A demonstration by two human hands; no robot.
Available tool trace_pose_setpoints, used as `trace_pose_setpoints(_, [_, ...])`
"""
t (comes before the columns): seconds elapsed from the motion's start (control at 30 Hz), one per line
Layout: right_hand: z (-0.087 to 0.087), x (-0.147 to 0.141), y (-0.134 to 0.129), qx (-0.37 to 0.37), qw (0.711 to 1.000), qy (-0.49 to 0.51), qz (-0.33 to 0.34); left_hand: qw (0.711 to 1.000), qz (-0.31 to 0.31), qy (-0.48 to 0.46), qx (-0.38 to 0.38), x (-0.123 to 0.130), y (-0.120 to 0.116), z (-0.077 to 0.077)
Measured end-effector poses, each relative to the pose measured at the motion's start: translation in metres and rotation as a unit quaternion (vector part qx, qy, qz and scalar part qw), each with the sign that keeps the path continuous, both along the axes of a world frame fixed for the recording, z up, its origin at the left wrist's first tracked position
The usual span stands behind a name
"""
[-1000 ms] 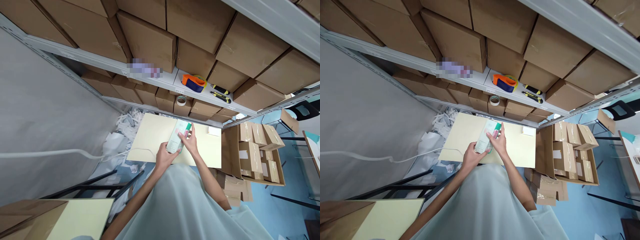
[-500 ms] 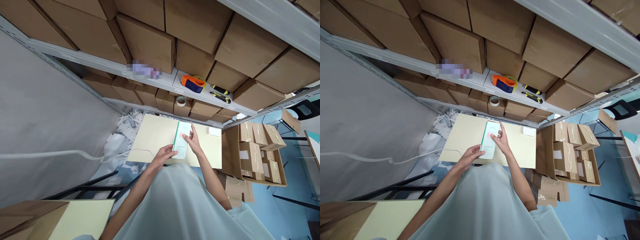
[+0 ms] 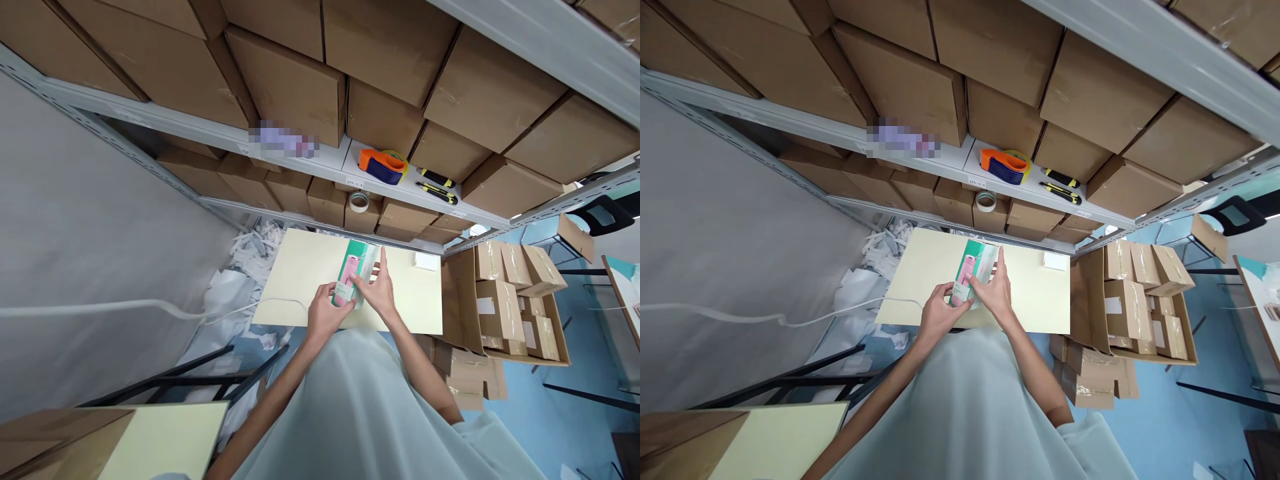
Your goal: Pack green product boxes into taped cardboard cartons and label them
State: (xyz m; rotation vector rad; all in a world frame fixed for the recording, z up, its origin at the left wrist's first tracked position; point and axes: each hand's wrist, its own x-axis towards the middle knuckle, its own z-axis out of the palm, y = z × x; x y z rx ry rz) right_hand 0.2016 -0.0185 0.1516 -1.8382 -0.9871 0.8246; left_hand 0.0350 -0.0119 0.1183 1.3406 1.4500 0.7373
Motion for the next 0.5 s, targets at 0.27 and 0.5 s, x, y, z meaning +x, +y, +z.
trace_pose_setpoints(0.27, [-0.014, 0.023, 0.001, 0.041, 0.981, 0.191, 0.005, 0.940, -0.082, -0.254, -0.213, -0.021, 0.007, 0.008])
trace_pose_setpoints(0.5, [-0.017, 0.023, -0.007, 0.052, 0.960, 0.272, 0.046, 0.905, -0.133, -0.292, -0.279, -0.023, 0.004, 0.015])
